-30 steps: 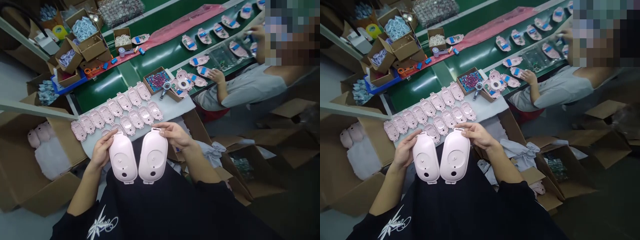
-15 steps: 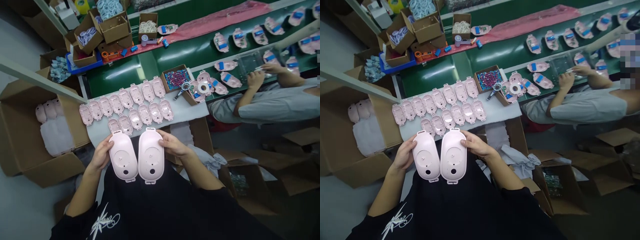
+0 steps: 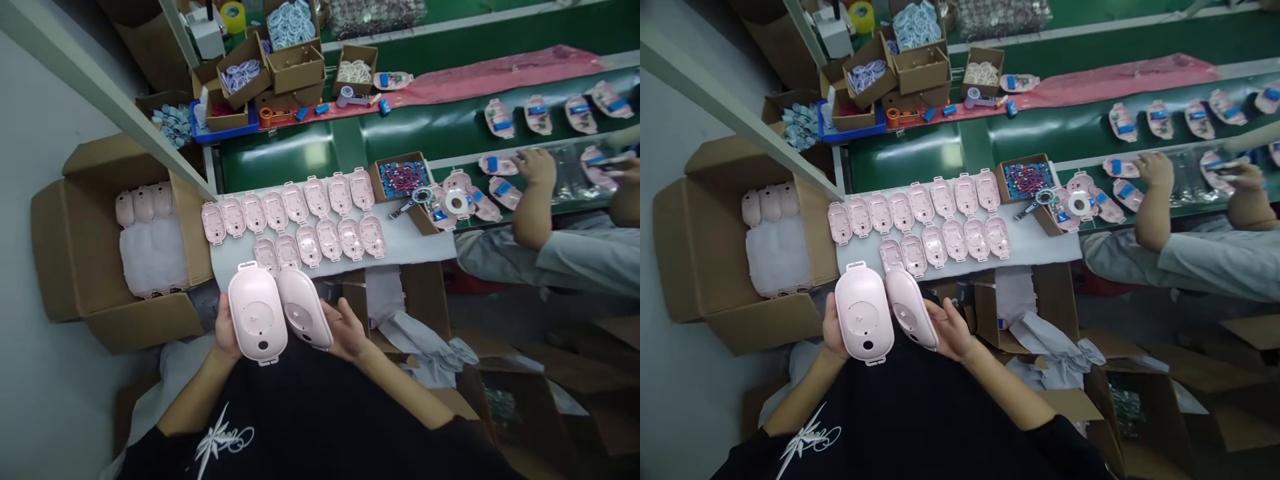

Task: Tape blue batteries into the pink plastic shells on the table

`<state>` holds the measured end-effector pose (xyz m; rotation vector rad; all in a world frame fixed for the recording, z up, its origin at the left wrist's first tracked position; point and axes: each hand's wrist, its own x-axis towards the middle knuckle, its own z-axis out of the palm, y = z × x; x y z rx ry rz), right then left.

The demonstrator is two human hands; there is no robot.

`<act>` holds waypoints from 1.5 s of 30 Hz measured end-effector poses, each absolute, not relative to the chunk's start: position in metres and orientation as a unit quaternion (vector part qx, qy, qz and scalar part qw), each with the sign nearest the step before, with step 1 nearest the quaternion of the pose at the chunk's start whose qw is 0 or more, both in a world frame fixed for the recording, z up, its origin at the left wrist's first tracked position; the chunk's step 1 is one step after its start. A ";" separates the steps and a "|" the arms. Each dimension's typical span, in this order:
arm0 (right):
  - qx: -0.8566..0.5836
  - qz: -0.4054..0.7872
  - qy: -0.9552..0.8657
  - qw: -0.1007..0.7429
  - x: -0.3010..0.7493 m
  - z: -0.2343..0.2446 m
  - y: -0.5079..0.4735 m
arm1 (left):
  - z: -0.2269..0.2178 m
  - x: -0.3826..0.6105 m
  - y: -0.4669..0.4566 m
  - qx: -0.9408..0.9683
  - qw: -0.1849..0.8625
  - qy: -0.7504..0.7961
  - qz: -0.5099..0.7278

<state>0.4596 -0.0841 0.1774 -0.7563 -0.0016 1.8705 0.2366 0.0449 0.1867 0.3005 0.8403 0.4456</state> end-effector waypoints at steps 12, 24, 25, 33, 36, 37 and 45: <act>-0.432 0.696 -0.177 0.546 0.376 0.098 0.014 | 0.130 0.152 0.132 0.356 0.742 0.519 0.233; -0.752 0.365 -0.503 0.218 0.310 -0.052 0.113 | -0.046 0.201 0.207 0.551 0.325 0.766 -0.064; -0.752 0.367 -0.499 0.224 0.309 -0.053 0.115 | -0.049 0.201 0.206 0.551 0.314 0.771 -0.065; -0.739 0.393 -0.461 0.294 0.299 -0.017 0.122 | -0.030 0.215 0.209 0.559 0.290 0.776 -0.041; -0.744 0.388 -0.449 0.306 0.317 0.006 0.112 | -0.018 0.223 0.203 0.583 0.295 0.757 -0.017; -0.743 0.388 -0.446 0.314 0.330 0.013 0.107 | -0.018 0.223 0.200 0.593 0.291 0.751 -0.007; -0.815 0.232 -0.194 0.495 0.594 0.024 -0.002 | -0.026 0.268 0.173 0.766 0.234 0.582 0.138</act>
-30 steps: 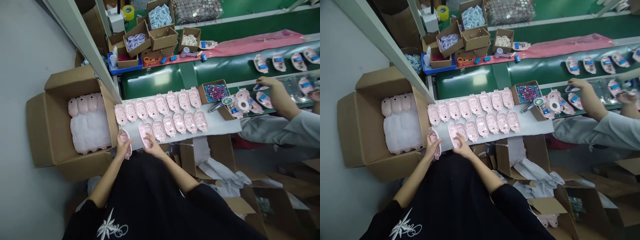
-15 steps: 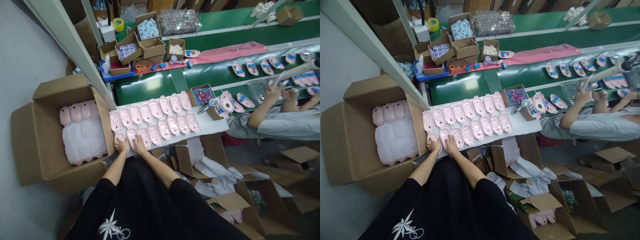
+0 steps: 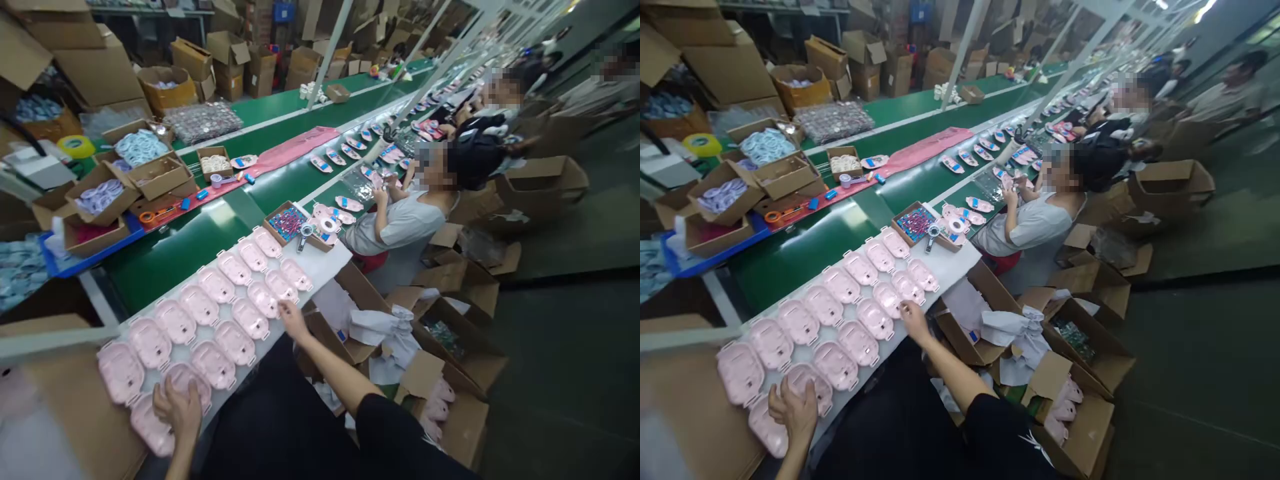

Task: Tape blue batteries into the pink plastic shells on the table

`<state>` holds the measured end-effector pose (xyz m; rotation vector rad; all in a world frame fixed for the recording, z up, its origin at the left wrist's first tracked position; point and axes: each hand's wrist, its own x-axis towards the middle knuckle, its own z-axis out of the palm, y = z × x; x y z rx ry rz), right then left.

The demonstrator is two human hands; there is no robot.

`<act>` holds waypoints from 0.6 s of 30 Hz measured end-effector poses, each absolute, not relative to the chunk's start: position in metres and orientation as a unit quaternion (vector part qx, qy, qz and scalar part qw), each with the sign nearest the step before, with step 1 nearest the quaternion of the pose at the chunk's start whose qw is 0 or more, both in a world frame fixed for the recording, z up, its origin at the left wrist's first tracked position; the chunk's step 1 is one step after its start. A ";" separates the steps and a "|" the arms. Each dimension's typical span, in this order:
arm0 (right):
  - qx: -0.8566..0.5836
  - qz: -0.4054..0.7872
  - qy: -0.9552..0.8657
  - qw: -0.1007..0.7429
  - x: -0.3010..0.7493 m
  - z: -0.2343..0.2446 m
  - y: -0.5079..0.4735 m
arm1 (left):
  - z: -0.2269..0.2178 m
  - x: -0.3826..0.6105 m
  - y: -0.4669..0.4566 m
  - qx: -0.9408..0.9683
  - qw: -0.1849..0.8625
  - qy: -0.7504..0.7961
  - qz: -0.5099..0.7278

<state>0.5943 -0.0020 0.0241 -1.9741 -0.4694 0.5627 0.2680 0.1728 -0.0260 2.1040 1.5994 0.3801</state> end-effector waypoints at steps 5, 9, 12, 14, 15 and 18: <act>-0.894 0.110 -0.040 0.432 0.829 -0.005 -0.060 | -0.014 0.438 0.162 0.835 0.238 0.467 0.170; -0.958 0.048 -0.045 0.280 0.956 -0.025 -0.078 | -0.003 0.612 0.151 0.864 0.312 0.372 0.131; -0.969 0.070 -0.101 0.217 1.003 -0.036 -0.077 | 0.004 0.728 0.149 0.883 0.360 0.290 0.081; -0.965 0.096 -0.135 0.205 1.018 -0.036 -0.074 | 0.012 0.790 0.149 0.889 0.371 0.258 0.075; -0.961 0.106 -0.143 0.210 1.022 -0.033 -0.073 | 0.016 0.814 0.148 0.890 0.374 0.248 0.078; -0.940 0.108 -0.180 0.267 1.018 -0.007 -0.076 | 0.038 0.859 0.135 0.891 0.402 0.193 0.083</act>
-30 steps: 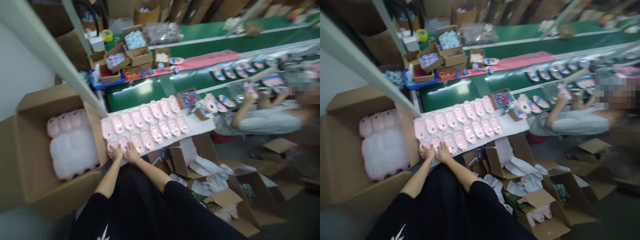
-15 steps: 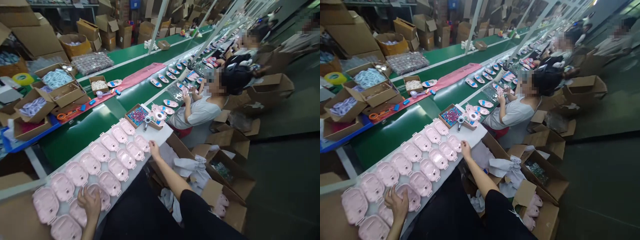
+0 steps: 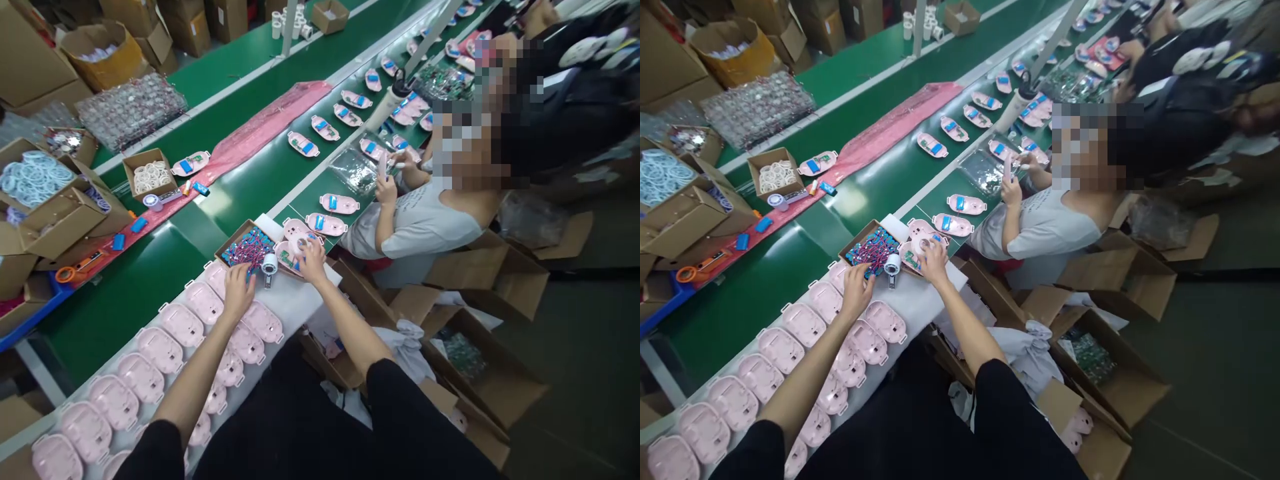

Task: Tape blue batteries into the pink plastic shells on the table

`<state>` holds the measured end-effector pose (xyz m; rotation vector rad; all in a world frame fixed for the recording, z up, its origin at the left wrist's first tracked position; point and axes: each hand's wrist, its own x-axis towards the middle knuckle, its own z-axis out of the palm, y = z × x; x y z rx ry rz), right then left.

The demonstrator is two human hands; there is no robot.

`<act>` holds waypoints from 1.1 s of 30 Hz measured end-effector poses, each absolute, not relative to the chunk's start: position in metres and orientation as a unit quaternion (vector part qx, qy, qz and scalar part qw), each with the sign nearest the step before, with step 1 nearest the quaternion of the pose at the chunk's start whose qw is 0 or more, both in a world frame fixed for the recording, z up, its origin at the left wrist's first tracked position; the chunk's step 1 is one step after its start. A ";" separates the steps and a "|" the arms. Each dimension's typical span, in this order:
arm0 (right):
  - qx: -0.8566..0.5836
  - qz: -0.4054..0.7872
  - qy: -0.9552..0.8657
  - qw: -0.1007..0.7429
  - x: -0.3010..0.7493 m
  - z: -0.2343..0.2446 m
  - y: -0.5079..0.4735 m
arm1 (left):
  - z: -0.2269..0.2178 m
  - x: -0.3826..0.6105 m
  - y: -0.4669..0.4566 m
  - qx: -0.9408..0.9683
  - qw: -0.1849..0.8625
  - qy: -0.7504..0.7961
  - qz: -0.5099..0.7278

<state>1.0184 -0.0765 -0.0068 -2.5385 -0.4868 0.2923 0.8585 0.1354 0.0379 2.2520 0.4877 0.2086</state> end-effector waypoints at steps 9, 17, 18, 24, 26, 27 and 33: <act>-0.706 0.307 -0.416 0.484 0.919 0.076 -0.085 | 0.104 0.799 0.113 0.958 0.286 0.017 -0.034; -0.625 0.514 -0.231 0.540 0.897 0.062 -0.036 | 0.108 0.707 0.128 0.987 0.090 0.125 0.048; -0.624 0.511 -0.240 0.541 0.895 0.065 -0.031 | 0.108 0.699 0.129 0.987 0.079 0.133 0.053; -0.574 0.560 -0.272 0.532 0.874 0.062 0.004 | 0.104 0.662 0.131 0.979 0.057 0.166 0.101; -0.559 0.577 -0.271 0.531 0.863 0.058 0.011 | 0.100 0.652 0.130 0.976 0.061 0.175 0.113; -0.564 0.567 -0.270 0.536 0.858 0.057 0.013 | 0.099 0.648 0.130 0.974 0.065 0.183 0.116; -0.645 0.385 -0.337 0.567 0.841 0.086 -0.002 | 0.081 0.626 0.140 0.966 0.072 0.232 0.088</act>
